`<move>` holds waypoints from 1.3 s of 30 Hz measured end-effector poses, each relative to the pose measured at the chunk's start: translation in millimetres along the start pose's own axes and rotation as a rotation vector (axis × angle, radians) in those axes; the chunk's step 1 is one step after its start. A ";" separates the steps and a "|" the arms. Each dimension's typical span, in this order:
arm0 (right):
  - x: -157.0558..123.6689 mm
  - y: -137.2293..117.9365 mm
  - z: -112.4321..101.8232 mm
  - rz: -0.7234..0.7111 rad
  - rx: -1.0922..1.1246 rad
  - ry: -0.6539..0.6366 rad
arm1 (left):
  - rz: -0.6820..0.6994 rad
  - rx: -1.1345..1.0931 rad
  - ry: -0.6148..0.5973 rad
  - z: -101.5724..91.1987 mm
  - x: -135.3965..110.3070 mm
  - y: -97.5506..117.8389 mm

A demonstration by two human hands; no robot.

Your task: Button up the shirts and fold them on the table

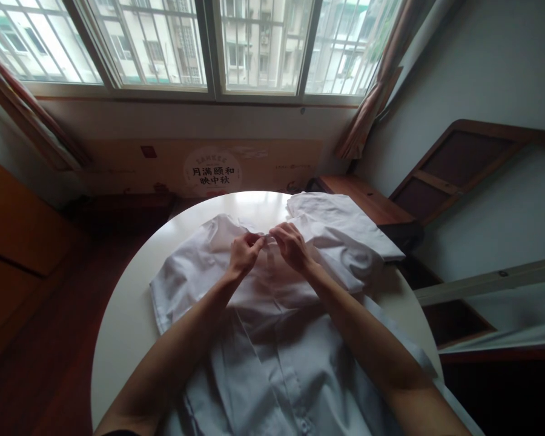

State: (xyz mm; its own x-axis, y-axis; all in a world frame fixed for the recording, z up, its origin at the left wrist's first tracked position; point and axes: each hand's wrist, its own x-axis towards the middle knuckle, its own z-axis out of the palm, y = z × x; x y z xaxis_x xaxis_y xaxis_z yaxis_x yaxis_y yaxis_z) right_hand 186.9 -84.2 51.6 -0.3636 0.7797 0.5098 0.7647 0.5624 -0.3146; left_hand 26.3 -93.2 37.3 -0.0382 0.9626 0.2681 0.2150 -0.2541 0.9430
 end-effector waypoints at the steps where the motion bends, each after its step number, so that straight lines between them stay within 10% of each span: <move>1: -1.1 -2.0 1.0 0.032 -0.008 0.036 | -0.009 -0.034 -0.001 2.4 -1.9 -1.6; 7: -22.6 -18.9 22.0 0.314 -0.030 0.374 | -0.162 -0.249 0.058 12.6 -13.5 -11.9; 39: -11.2 -37.8 24.5 0.667 1.163 0.130 | -0.038 -0.432 0.054 17.1 -14.8 -16.2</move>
State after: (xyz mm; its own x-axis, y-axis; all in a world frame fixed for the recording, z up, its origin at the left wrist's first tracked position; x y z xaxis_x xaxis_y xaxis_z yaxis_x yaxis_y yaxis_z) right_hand 149.0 -107.4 38.2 0.0003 0.9990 0.0458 -0.1409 0.0454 -0.9890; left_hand 40.0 -101.8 14.7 -0.0916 0.9687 0.2309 -0.2147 -0.2456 0.9453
